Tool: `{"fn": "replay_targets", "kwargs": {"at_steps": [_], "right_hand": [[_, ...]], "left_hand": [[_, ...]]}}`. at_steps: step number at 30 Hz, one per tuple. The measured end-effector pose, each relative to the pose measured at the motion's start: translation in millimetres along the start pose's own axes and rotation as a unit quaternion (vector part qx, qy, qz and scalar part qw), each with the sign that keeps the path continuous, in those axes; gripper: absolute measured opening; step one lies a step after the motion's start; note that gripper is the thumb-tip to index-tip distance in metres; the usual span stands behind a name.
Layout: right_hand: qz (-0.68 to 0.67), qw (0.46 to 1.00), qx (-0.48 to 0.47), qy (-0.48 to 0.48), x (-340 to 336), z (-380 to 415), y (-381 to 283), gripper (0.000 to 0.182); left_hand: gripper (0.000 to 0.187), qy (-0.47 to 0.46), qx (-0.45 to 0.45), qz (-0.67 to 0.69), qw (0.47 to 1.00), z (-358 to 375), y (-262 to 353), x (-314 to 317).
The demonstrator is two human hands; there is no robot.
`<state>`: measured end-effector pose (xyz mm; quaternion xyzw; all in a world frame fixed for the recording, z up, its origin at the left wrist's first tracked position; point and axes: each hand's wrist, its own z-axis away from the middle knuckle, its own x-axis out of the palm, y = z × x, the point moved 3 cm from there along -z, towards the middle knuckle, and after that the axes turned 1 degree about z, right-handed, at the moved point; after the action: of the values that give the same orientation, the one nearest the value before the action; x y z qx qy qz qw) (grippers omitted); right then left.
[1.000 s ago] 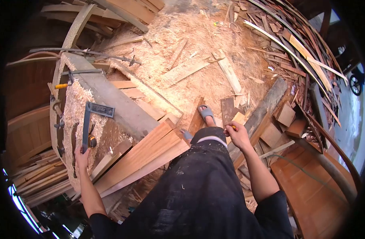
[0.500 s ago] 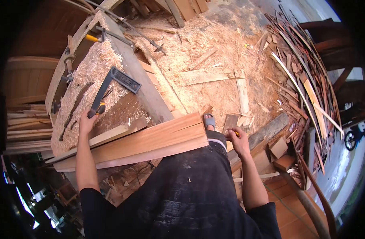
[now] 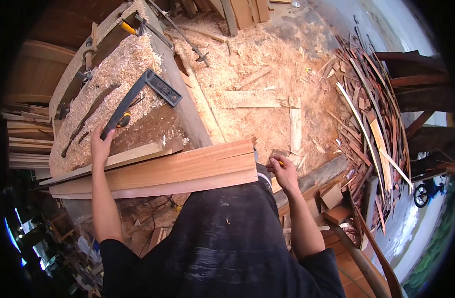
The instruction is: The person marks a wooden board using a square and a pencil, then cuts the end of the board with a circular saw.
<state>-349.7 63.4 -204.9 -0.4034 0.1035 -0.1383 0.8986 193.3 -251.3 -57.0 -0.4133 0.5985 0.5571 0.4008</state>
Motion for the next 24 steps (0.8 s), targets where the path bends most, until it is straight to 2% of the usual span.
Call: {"fn": "replay_targets", "kwargs": {"at_steps": [4, 5, 7, 9, 11, 14, 17, 24], "right_hand": [[-0.005, 1.000, -0.008, -0.020, 13.7, -7.5, -18.2, 0.033], [-0.030, 0.999, -0.006, -0.018, 18.9, -9.0, -21.3, 0.034], [-0.075, 0.997, -0.013, -0.019, 30.6, -6.8, -34.6, 0.038], [-0.084, 0.996, -0.016, -0.033, 40.6, -8.2, -41.2, 0.040], [-0.104, 0.992, -0.027, -0.059, 49.5, -9.4, -45.0, 0.042], [-0.070, 0.995, -0.030, -0.064, 51.8, -14.8, -41.6, 0.043], [-0.067, 0.995, -0.021, -0.075, 49.7, -8.7, -49.7, 0.042], [-0.072, 0.993, -0.008, -0.094, 45.0, -13.0, -38.0, 0.041]], "left_hand": [[0.043, 0.131, 0.077, 0.012, 0.988, 31.3, 53.6, -15.9], [0.038, 0.128, 0.080, 0.076, 0.986, 49.9, 86.7, -16.7], [0.039, 0.099, 0.185, 0.094, 0.973, 93.4, 149.4, -8.7], [0.042, -0.040, 0.268, 0.176, 0.946, 130.3, 180.2, 19.0], [0.042, -0.107, 0.328, 0.104, 0.933, 156.0, 214.9, 35.1], [0.043, -0.048, 0.328, 0.094, 0.939, 182.9, 218.7, 59.6], [0.045, -0.098, 0.284, 0.136, 0.944, 204.3, 210.5, 78.2], [0.062, -0.160, 0.229, 0.093, 0.956, 228.7, 196.5, 101.3]]}}
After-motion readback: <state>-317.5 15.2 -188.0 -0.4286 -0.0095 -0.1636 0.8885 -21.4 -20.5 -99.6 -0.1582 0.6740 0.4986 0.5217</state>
